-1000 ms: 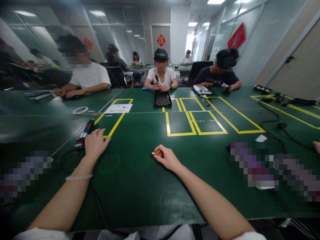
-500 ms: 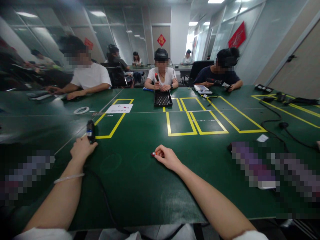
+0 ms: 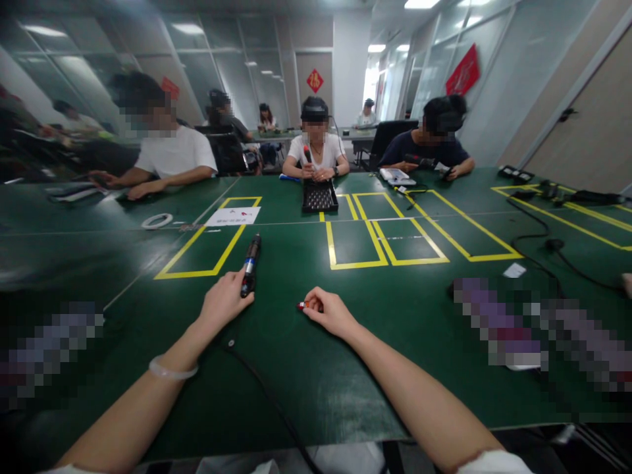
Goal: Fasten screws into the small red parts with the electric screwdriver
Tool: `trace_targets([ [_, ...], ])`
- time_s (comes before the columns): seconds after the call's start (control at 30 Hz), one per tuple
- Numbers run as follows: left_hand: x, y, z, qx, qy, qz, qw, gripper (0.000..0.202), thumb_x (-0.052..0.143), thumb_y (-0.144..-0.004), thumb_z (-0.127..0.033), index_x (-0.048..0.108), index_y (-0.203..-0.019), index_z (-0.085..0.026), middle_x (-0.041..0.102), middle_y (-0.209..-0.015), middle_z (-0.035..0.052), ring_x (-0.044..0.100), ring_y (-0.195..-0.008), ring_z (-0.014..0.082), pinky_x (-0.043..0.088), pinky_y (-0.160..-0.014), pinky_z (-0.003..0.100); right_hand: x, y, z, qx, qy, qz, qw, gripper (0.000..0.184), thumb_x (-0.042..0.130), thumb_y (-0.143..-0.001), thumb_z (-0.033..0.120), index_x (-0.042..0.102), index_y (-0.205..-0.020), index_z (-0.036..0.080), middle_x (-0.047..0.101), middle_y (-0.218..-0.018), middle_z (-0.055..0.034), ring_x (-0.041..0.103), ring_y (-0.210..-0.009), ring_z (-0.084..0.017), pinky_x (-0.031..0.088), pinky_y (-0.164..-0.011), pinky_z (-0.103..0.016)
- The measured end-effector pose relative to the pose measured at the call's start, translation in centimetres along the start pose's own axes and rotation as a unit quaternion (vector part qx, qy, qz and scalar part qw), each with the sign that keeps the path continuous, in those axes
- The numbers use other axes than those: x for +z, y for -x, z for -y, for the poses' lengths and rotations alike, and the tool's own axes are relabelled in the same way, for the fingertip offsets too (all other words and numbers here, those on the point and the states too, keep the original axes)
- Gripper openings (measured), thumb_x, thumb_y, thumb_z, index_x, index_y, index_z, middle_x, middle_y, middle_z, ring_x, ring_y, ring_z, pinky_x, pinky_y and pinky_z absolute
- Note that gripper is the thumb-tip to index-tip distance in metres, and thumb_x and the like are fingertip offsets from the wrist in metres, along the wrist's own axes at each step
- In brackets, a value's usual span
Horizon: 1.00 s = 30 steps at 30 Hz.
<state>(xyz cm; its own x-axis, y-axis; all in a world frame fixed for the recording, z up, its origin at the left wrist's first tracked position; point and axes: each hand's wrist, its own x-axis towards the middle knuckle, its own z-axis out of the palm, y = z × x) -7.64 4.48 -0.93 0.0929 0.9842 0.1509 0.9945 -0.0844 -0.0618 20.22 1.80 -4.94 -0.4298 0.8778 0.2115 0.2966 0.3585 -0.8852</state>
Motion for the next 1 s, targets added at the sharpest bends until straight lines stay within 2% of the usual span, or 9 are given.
trace_targets([
  [0.2,0.3,2.3,-5.3,0.147,0.084,-0.036,0.985,0.059,0.055,-0.08,-0.031,0.039,-0.135,-0.019,0.052,-0.123,0.0125,0.052,-0.104,0.0262,0.045,-0.087,0.036,0.1,0.0,0.0,-0.002,0.001,-0.005,1.0,0.017,0.06,-0.085,0.033,0.055,-0.09,0.017,0.056,-0.069,0.0021,0.05,-0.06,-0.011,0.042,-0.058,-0.022],
  [0.3,0.4,3.3,-6.9,0.186,0.132,-0.035,0.973,0.063,0.056,-0.079,-0.028,0.035,-0.138,-0.021,0.05,-0.126,0.0112,0.051,-0.107,0.0258,0.044,-0.09,0.037,0.2,0.1,-0.1,-0.004,0.014,-0.007,1.0,0.016,0.06,-0.085,0.033,0.054,-0.089,0.018,0.056,-0.068,0.0028,0.051,-0.06,-0.011,0.041,-0.058,-0.022],
  [0.43,0.3,4.2,-8.1,0.22,0.163,-0.026,0.962,0.064,0.054,-0.08,-0.028,0.034,-0.14,-0.021,0.049,-0.129,0.0107,0.05,-0.109,0.026,0.044,-0.091,0.038,0.4,0.0,-0.3,0.0,0.05,0.006,0.999,0.014,0.062,-0.082,0.029,0.052,-0.085,0.019,0.055,-0.064,0.0046,0.051,-0.056,-0.011,0.039,-0.056,-0.022],
  [0.57,0.3,4.4,-8.4,0.226,0.164,-0.021,0.96,0.063,0.054,-0.081,-0.027,0.034,-0.14,-0.022,0.049,-0.129,0.0106,0.049,-0.109,0.0261,0.044,-0.091,0.039,0.8,-0.2,-0.4,0.003,0.066,0.014,0.998,0.015,0.064,-0.08,0.026,0.051,-0.083,0.019,0.054,-0.063,0.0052,0.05,-0.055,-0.01,0.038,-0.056,-0.021],
  [0.73,0.2,4.4,-8.3,0.22,0.167,-0.024,0.961,0.063,0.055,-0.081,-0.032,0.035,-0.14,-0.022,0.049,-0.129,0.0114,0.05,-0.109,0.0262,0.043,-0.091,0.039,1.2,-0.3,-0.3,-0.002,0.028,0.003,1.0,0.016,0.063,-0.08,0.023,0.05,-0.088,0.019,0.051,-0.062,0.0069,0.048,-0.054,-0.01,0.038,-0.055,-0.021],
  [0.87,0.3,4.4,-8.5,0.21,0.167,-0.035,0.963,0.062,0.056,-0.083,-0.039,0.036,-0.139,-0.023,0.048,-0.129,0.0121,0.049,-0.11,0.0265,0.042,-0.091,0.039,1.2,-0.2,-0.1,-0.018,0.02,0.005,1.0,0.009,0.059,-0.084,0.026,0.055,-0.087,0.018,0.057,-0.067,0.0034,0.052,-0.058,-0.011,0.041,-0.057,-0.021],
  [1.0,0.4,4.2,-9.0,0.193,0.137,-0.038,0.971,0.059,0.049,-0.087,-0.044,0.036,-0.14,-0.022,0.051,-0.121,0.0123,0.051,-0.104,0.0257,0.043,-0.085,0.036,0.9,0.1,0.3,-0.03,0.019,0.002,0.999,0.012,0.057,-0.087,0.029,0.059,-0.088,0.017,0.063,-0.075,-0.0006,0.057,-0.063,-0.012,0.044,-0.061,-0.023],
])
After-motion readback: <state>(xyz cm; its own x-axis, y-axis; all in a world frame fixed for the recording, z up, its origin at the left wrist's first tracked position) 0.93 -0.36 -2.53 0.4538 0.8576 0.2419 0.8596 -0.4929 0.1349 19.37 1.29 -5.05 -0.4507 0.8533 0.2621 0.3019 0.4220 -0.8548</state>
